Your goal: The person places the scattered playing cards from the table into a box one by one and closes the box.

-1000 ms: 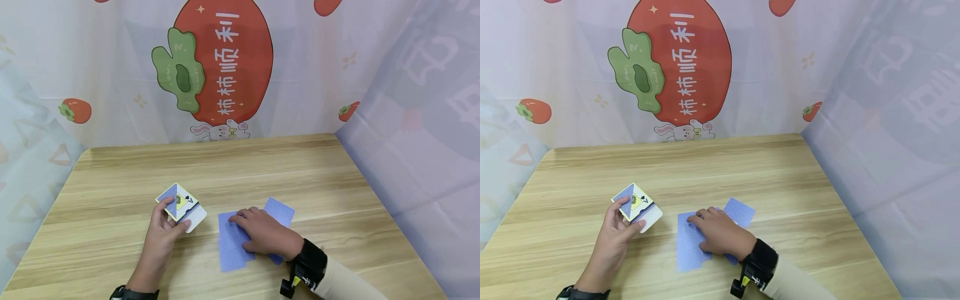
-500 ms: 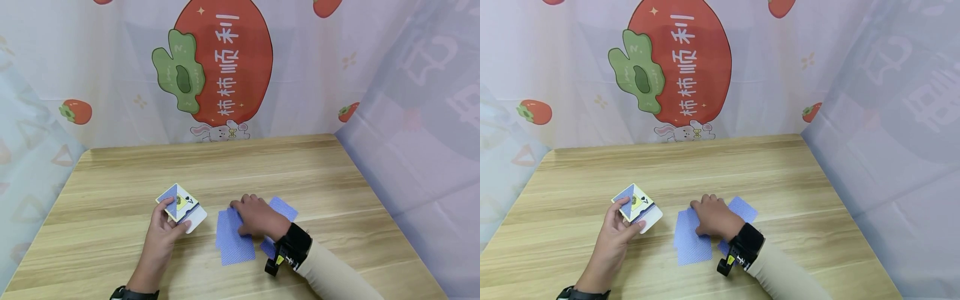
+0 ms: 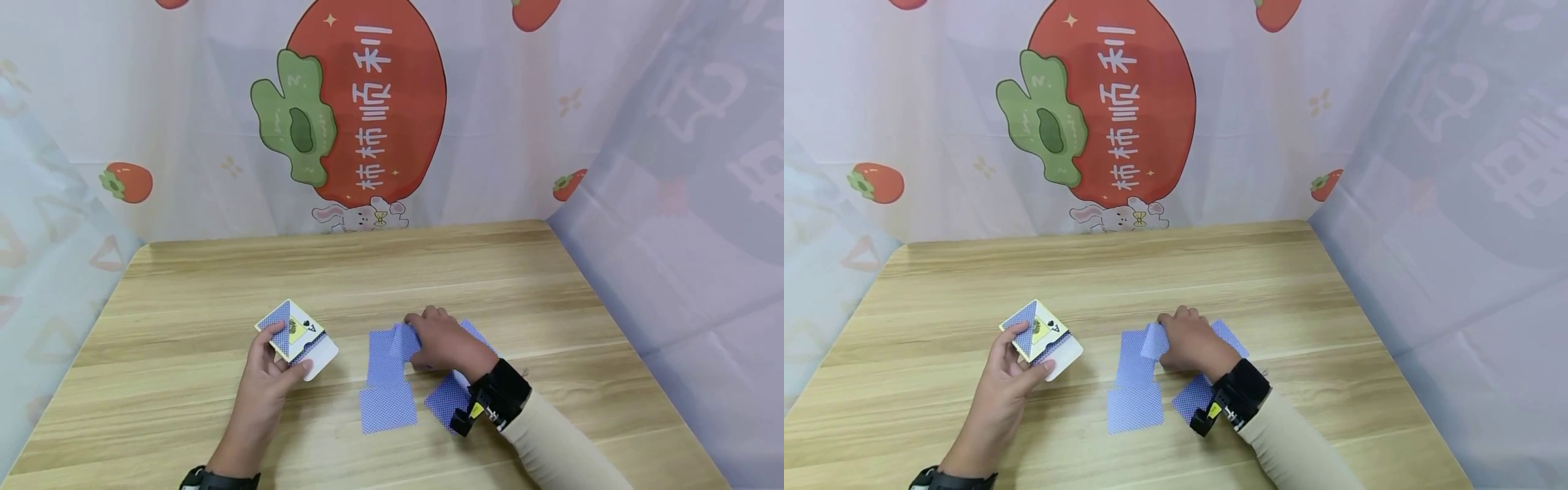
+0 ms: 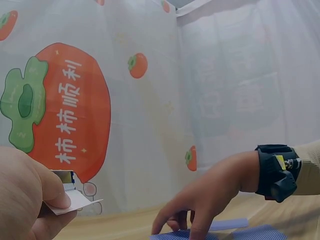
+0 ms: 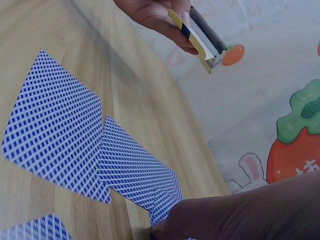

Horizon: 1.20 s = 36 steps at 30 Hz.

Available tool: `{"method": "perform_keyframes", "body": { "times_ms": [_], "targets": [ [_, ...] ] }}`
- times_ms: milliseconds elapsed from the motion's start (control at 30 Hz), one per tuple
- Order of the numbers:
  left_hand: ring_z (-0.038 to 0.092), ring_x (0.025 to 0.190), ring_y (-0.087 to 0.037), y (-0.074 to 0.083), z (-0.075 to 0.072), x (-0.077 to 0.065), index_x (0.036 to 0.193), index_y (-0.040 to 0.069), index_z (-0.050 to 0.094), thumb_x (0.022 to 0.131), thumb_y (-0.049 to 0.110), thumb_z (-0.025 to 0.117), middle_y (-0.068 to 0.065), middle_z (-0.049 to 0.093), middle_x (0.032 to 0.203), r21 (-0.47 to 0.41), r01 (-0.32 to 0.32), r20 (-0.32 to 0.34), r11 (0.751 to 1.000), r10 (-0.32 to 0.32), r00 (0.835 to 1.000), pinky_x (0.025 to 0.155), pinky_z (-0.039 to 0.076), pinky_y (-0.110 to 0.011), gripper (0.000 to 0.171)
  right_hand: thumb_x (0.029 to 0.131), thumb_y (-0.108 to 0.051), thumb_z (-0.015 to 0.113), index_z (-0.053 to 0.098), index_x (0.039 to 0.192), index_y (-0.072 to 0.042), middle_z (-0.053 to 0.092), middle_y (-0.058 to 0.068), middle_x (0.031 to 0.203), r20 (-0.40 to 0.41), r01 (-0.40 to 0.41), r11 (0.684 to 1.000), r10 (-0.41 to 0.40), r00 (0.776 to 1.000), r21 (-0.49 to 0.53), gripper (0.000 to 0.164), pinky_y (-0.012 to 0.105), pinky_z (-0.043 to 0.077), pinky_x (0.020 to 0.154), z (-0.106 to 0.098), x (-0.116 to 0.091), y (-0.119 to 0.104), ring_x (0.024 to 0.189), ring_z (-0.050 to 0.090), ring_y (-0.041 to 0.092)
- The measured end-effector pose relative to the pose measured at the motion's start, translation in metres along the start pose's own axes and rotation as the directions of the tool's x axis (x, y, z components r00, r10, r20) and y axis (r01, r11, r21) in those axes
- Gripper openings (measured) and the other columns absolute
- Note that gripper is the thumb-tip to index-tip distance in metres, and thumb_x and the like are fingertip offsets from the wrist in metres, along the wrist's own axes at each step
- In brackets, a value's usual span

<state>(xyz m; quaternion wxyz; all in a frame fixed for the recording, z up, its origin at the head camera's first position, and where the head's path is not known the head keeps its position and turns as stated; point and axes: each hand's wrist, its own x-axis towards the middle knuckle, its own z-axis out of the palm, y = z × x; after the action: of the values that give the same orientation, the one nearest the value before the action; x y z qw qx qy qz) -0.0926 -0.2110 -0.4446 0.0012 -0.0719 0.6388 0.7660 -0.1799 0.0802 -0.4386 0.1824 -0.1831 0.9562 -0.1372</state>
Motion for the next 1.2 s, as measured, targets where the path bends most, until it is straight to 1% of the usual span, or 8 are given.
{"method": "perform_keyframes", "body": {
  "times_ms": [133,300,467,667,767,900,1067,1200],
  "targets": [
    [0.059,0.118,-0.006,0.000,0.002,0.000,0.151,0.014,0.025,0.084,-0.021,0.061,-0.006,0.027,0.150,-0.002,0.003,0.001,1.000,-0.003,1.000,0.095,0.055,-0.023,0.084,0.082,-0.026,0.081,0.053,0.145,-0.006,0.051,0.014,0.125,-0.020,-0.036,0.999,0.036,0.999,0.008,0.072,0.044,0.049,0.094,0.001,-0.005,0.008,0.112,0.047,0.027],
    [0.059,0.118,-0.007,0.000,0.002,0.000,0.151,0.014,0.026,0.085,-0.021,0.061,-0.007,0.027,0.149,-0.013,-0.011,0.008,1.000,0.011,1.000,0.092,0.056,-0.022,0.082,0.082,-0.030,0.082,0.054,0.145,-0.010,0.053,0.011,0.125,-0.071,-0.018,1.000,0.018,0.997,0.001,0.071,0.048,0.049,0.095,0.002,-0.011,0.015,0.111,0.051,0.027],
    [0.059,0.119,-0.007,-0.001,0.002,0.000,0.151,0.014,0.026,0.085,-0.020,0.061,-0.006,0.028,0.149,-0.003,-0.001,0.005,1.000,0.001,1.000,0.094,0.055,-0.023,0.082,0.086,-0.029,0.078,0.050,0.147,-0.012,0.058,0.010,0.138,-0.059,-0.017,0.999,0.020,0.998,0.050,0.069,0.047,0.050,0.101,0.007,-0.017,0.017,0.119,0.057,0.024],
    [0.059,0.119,-0.007,-0.002,0.001,0.000,0.151,0.014,0.025,0.085,-0.020,0.061,-0.006,0.027,0.150,0.000,0.013,0.006,1.000,-0.013,1.000,0.094,0.055,-0.023,0.083,0.091,-0.024,0.074,0.041,0.153,-0.012,0.049,0.011,0.151,0.003,0.008,0.988,-0.008,1.000,0.155,0.071,0.047,0.046,0.110,0.015,-0.021,0.007,0.133,0.051,0.024],
    [0.059,0.119,-0.007,-0.001,0.001,0.000,0.152,0.013,0.024,0.085,-0.020,0.061,-0.007,0.027,0.150,0.001,0.012,0.007,1.000,-0.012,1.000,0.095,0.055,-0.023,0.084,0.093,-0.024,0.072,0.037,0.156,-0.014,0.046,0.009,0.154,0.009,0.041,0.984,-0.043,0.999,0.172,0.073,0.047,0.042,0.114,0.019,-0.021,-0.003,0.140,0.045,0.025],
    [0.059,0.119,-0.007,-0.001,0.001,0.000,0.152,0.014,0.025,0.084,-0.021,0.061,-0.006,0.027,0.150,0.002,0.015,0.005,1.000,-0.015,1.000,0.094,0.055,-0.023,0.084,0.094,-0.026,0.072,0.036,0.156,-0.017,0.045,0.006,0.155,0.015,0.075,0.982,-0.078,0.997,0.171,0.072,0.045,0.042,0.114,0.025,-0.020,-0.016,0.141,0.044,0.023],
    [0.058,0.119,-0.007,-0.002,0.000,0.000,0.152,0.013,0.025,0.084,-0.021,0.062,-0.006,0.027,0.150,0.007,0.006,0.005,1.000,-0.006,1.000,0.095,0.055,-0.023,0.084,0.100,-0.022,0.065,0.039,0.155,-0.018,0.049,0.006,0.152,0.032,0.150,0.957,-0.163,0.986,0.246,0.061,0.043,0.042,0.114,0.029,-0.018,-0.032,0.139,0.046,0.021],
    [0.059,0.119,-0.006,-0.002,-0.001,0.000,0.152,0.013,0.025,0.084,-0.021,0.061,-0.007,0.027,0.151,0.007,-0.003,0.007,1.000,0.003,1.000,0.096,0.054,-0.023,0.084,0.103,-0.021,0.060,0.046,0.150,-0.021,0.057,-0.001,0.143,0.031,0.193,0.911,-0.219,0.975,0.364,0.049,0.038,0.047,0.108,0.029,-0.018,-0.043,0.126,0.054,0.011]
  ]
}}
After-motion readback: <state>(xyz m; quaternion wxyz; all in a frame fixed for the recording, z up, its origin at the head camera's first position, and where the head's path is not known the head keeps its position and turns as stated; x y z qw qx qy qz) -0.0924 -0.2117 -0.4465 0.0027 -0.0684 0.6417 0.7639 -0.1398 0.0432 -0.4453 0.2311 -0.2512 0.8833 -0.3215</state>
